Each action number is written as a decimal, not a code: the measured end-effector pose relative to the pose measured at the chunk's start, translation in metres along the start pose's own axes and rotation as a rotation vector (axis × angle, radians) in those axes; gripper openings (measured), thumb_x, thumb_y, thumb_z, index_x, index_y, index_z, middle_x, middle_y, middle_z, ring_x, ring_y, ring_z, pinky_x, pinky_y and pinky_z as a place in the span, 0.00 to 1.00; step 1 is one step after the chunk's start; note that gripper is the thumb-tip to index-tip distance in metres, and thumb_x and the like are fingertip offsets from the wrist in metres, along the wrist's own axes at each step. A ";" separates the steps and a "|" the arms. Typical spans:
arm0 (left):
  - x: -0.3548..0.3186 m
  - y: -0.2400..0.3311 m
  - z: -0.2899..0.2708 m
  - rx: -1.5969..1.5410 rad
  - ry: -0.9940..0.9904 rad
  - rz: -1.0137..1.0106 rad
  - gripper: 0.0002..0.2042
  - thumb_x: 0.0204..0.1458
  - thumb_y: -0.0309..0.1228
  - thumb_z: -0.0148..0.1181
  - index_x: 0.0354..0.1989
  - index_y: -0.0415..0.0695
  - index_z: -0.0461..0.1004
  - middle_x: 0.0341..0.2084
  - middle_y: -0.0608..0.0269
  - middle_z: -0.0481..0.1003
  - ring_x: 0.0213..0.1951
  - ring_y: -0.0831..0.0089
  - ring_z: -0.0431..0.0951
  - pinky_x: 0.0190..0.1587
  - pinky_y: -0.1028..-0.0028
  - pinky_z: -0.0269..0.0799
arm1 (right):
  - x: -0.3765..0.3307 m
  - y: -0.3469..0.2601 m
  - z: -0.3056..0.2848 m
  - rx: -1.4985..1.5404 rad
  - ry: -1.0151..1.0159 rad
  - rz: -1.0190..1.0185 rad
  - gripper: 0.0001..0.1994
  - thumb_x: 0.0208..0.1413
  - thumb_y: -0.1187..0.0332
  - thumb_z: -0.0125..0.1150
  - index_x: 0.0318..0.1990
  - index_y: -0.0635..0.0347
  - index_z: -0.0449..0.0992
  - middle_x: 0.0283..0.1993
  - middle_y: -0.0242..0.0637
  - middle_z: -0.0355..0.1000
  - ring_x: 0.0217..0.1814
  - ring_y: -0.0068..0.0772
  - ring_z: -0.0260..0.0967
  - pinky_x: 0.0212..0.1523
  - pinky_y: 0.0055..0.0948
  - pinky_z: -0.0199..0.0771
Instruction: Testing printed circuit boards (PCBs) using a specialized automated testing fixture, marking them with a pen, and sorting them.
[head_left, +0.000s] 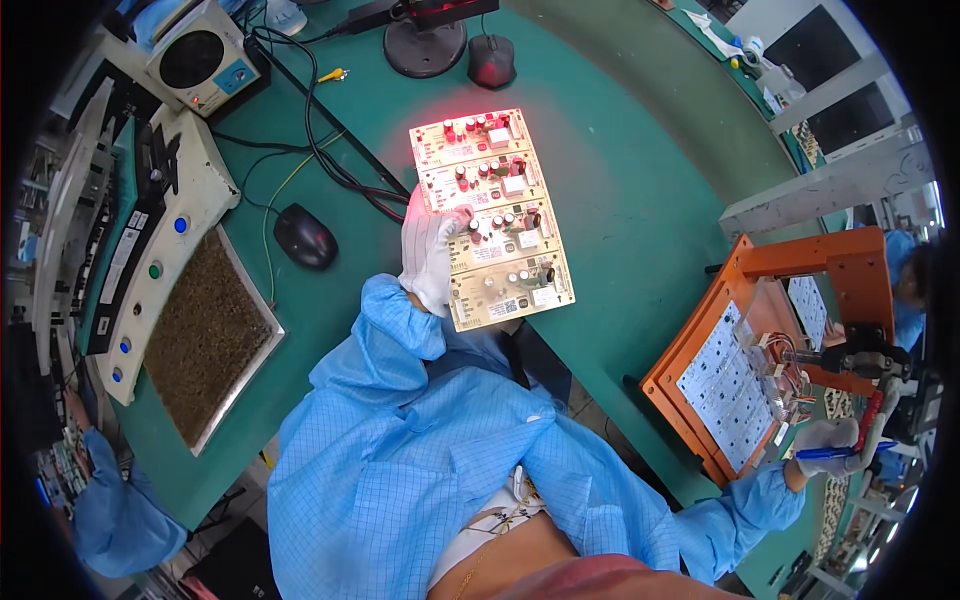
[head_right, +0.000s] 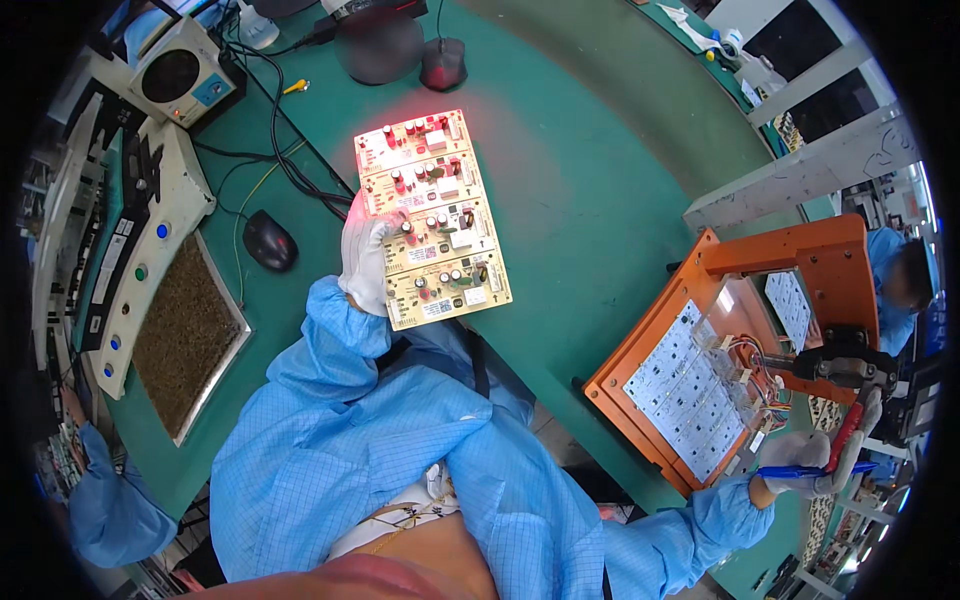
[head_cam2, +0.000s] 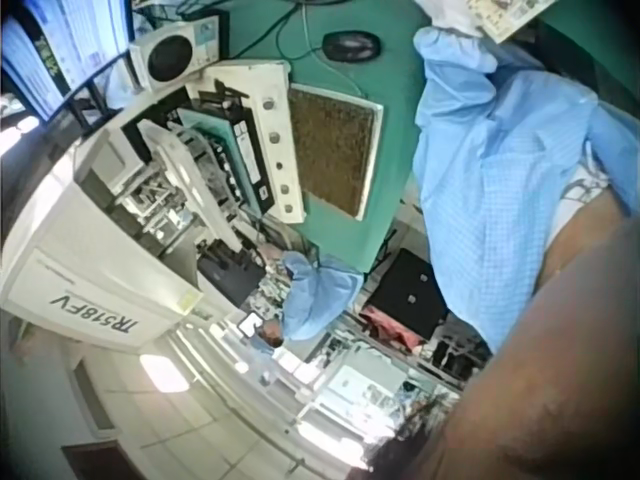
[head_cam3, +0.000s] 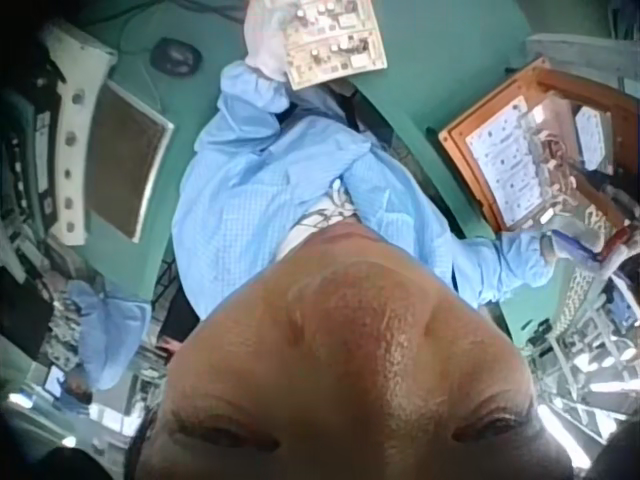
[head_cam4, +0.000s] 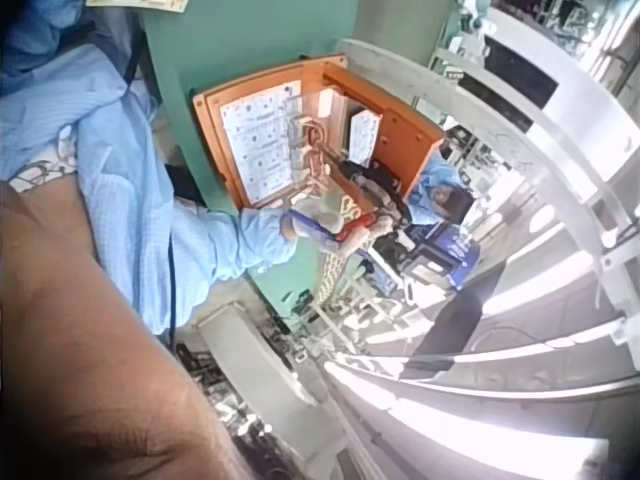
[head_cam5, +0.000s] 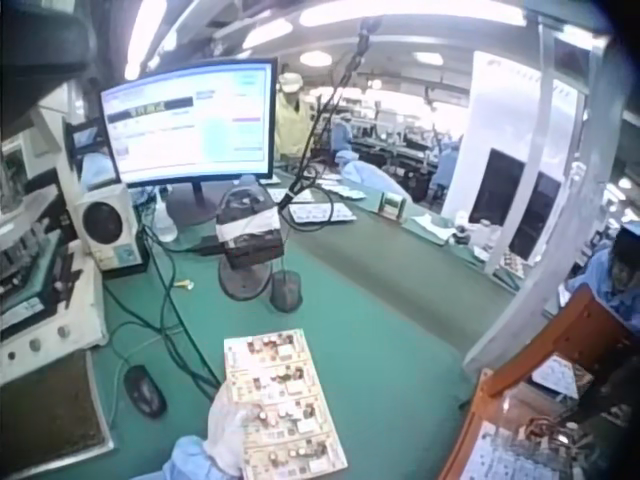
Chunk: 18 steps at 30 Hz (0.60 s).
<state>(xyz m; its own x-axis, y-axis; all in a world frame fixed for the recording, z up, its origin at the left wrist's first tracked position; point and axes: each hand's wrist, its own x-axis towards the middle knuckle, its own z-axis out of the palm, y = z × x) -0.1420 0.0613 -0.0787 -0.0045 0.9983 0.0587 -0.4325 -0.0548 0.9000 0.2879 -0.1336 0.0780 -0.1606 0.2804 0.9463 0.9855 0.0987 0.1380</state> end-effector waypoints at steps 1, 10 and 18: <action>-0.001 0.001 0.000 -0.001 0.000 0.001 0.13 0.50 0.28 0.52 0.42 0.35 0.62 0.30 0.61 0.73 0.26 0.77 0.74 0.30 0.77 0.73 | -0.005 0.008 -0.003 -0.025 0.041 0.088 0.11 0.63 0.72 0.41 0.51 0.62 0.61 0.54 0.51 0.63 0.50 0.43 0.67 0.52 0.35 0.69; 0.027 0.022 0.007 -0.121 0.134 0.029 0.12 0.45 0.22 0.48 0.40 0.34 0.63 0.28 0.56 0.73 0.23 0.74 0.73 0.28 0.74 0.72 | -0.005 0.045 -0.013 0.108 0.002 -0.111 0.18 0.65 0.64 0.35 0.58 0.65 0.56 0.57 0.62 0.59 0.57 0.61 0.62 0.58 0.55 0.64; 0.052 -0.010 -0.025 0.269 0.119 0.229 0.15 0.49 0.32 0.54 0.41 0.32 0.69 0.36 0.55 0.73 0.37 0.68 0.74 0.43 0.72 0.68 | 0.045 -0.019 0.011 0.202 -0.123 -0.075 0.22 0.63 0.57 0.41 0.55 0.68 0.60 0.46 0.55 0.66 0.44 0.46 0.68 0.44 0.37 0.71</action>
<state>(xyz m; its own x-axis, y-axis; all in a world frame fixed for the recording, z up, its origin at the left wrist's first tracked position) -0.1606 0.1140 -0.0952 -0.1855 0.9540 0.2355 -0.1554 -0.2651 0.9516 0.2619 -0.1125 0.1148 -0.2509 0.3783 0.8910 0.9415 0.3091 0.1339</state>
